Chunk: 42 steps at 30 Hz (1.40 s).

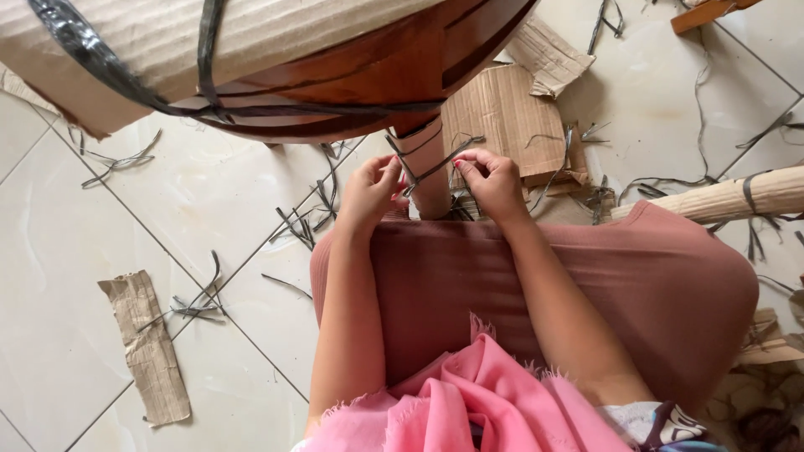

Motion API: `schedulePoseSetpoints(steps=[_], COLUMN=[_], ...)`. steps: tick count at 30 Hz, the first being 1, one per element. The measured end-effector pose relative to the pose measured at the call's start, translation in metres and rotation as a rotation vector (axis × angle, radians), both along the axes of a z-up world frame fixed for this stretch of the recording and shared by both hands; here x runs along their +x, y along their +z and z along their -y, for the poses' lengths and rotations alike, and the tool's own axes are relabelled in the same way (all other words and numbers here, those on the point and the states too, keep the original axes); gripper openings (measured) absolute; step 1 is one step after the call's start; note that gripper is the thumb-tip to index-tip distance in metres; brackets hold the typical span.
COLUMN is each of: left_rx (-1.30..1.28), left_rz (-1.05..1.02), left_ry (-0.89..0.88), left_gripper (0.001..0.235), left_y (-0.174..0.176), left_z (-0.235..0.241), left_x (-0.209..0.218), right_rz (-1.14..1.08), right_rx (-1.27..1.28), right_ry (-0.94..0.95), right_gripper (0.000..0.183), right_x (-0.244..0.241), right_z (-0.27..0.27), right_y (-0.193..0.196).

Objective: Wrapping a thin black decorative strip around the wooden leg of a stool while sitting on the floor.

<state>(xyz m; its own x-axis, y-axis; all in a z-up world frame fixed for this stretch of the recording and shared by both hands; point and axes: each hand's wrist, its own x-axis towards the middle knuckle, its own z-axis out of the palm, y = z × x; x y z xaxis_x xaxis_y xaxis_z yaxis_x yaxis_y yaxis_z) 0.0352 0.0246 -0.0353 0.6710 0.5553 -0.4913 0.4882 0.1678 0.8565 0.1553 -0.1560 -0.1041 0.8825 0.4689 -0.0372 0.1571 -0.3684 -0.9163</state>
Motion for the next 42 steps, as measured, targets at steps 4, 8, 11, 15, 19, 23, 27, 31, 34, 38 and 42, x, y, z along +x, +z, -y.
schedulePoseSetpoints(steps=[4, 8, 11, 15, 19, 23, 27, 31, 34, 38, 42], left_rx=[0.037, 0.248, 0.405, 0.606, 0.562, 0.819, 1.164, 0.965, 0.858, 0.830, 0.871], left_rz=[0.108, -0.006, -0.181, -0.396, -0.559, -0.157, 0.338, 0.398, 0.352, 0.243, 0.186], left_ry=[-0.019, -0.151, -0.195, -0.254, -0.293, -0.559, -0.670, -0.657, -0.589, -0.608, -0.640], left_gripper=[0.038, 0.033, 0.030, 0.037, 0.022, 0.011, 0.005, 0.011, 0.011, 0.014, 0.018], left_y=[-0.018, -0.029, -0.040, -0.026, -0.026, -0.001, 0.009, 0.026, 0.035, 0.028, -0.028], left_z=[-0.004, -0.004, -0.006, 0.004, 0.024, 0.042, 0.044, 0.044, 0.046, 0.044, 0.035], left_x=[-0.009, -0.011, -0.012, -0.025, -0.033, -0.039, -0.039, -0.027, -0.019, -0.019, -0.026], right_rz=[0.007, 0.013, 0.034, 0.084, 0.131, 0.389, 0.811, 0.926, 0.930, 0.824, 0.714], right_rx=[0.011, -0.008, -0.043, -0.058, -0.099, -0.378, -0.502, -0.489, -0.424, -0.283, -0.175], right_ry=[0.010, 0.032, 0.044, 0.138, 0.216, 0.277, 0.249, 0.314, 0.334, 0.317, 0.358], right_gripper=[0.009, 0.011, 0.010, 0.012, 0.013, 0.010, 0.004, 0.004, 0.012, 0.009, 0.008], right_x=[-0.002, -0.004, -0.007, -0.013, -0.019, -0.029, -0.042, -0.046, -0.054, -0.058, -0.065], right_z=[0.003, 0.008, 0.013, 0.014, 0.016, 0.014, 0.013, 0.024, 0.027, 0.027, 0.027], right_y=[0.000, -0.003, -0.009, -0.009, -0.005, -0.027, -0.064, -0.035, -0.004, 0.008, 0.021])
